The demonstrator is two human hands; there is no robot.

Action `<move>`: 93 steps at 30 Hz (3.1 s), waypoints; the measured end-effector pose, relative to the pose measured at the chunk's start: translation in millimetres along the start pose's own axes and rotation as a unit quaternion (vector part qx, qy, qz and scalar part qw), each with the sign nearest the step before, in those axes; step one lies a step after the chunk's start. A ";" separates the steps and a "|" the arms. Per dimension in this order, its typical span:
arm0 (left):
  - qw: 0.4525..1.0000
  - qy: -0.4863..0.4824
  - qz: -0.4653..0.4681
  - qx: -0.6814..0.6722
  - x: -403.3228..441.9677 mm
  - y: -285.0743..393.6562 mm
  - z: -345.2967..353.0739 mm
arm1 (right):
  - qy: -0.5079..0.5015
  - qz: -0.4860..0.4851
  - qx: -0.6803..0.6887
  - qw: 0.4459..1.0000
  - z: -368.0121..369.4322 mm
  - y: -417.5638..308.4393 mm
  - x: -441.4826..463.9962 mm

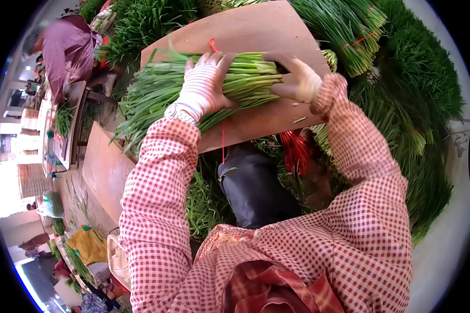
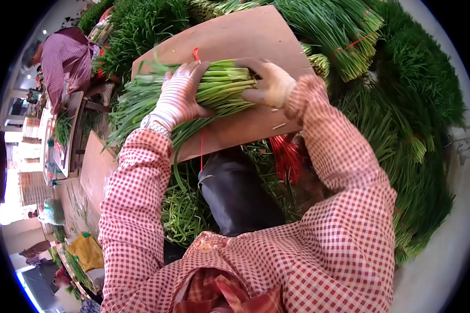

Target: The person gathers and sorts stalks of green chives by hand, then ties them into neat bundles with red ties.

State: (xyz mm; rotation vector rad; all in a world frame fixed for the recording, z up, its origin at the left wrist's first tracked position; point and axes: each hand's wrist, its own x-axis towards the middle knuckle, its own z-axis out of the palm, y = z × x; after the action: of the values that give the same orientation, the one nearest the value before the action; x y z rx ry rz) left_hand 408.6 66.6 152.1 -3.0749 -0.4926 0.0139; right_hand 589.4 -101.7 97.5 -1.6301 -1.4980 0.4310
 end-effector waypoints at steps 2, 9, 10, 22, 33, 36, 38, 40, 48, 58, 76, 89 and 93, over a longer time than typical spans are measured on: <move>1.000 -0.004 -0.004 0.005 0.7 2.4 -1.7 | 0.112 -0.004 0.238 0.965 -2.0 37.0 -30.9; 0.999 -0.015 -0.031 0.007 2.0 1.0 -11.1 | 0.349 0.129 0.487 0.790 44.8 12.4 -21.5; 0.999 -0.016 -0.036 0.000 2.8 2.6 -9.2 | 0.361 0.128 0.499 0.777 61.8 4.9 -12.2; 0.991 -0.091 -0.090 -0.033 24.2 5.4 -1.0 | 0.308 0.067 -0.054 0.948 66.2 -17.1 24.0; 0.983 -0.093 -0.155 -0.037 21.9 19.4 -5.3 | 0.425 0.206 -0.064 0.879 66.1 39.5 61.4; 0.984 -0.072 -0.159 -0.046 17.9 19.7 -1.7 | 0.306 0.361 0.080 0.877 38.8 50.9 64.6; 0.985 -0.058 -0.154 -0.045 17.3 16.1 0.3 | 0.217 0.370 -0.106 0.897 31.7 55.8 63.9; 0.985 -0.062 -0.151 -0.059 17.3 14.9 1.3 | 0.099 0.296 -0.280 0.908 12.2 61.6 49.3; 0.984 -0.079 -0.145 -0.068 21.4 10.6 1.9 | 0.097 0.260 0.002 0.961 20.1 -60.5 -33.3; 0.986 -0.055 -0.147 -0.059 14.9 15.7 -0.2 | 0.053 0.181 -0.147 0.971 47.6 -11.9 -3.0; 0.988 -0.030 -0.147 -0.032 8.1 17.9 5.1 | -0.568 0.324 -0.196 0.731 5.3 -99.3 -126.8; 0.995 -0.040 -0.071 -0.064 -3.8 -14.1 5.3 | -0.226 0.152 -0.374 0.887 37.0 -63.1 80.0; 0.997 -0.030 -0.064 -0.015 -11.0 -17.7 13.1 | -0.208 0.121 -0.396 0.886 31.0 -81.0 84.2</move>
State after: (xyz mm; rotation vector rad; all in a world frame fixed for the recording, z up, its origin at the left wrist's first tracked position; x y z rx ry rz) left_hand 392.4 80.3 139.6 -3.0735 -0.6981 0.0967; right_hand 533.6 -19.4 166.2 -2.5049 -1.9477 0.3307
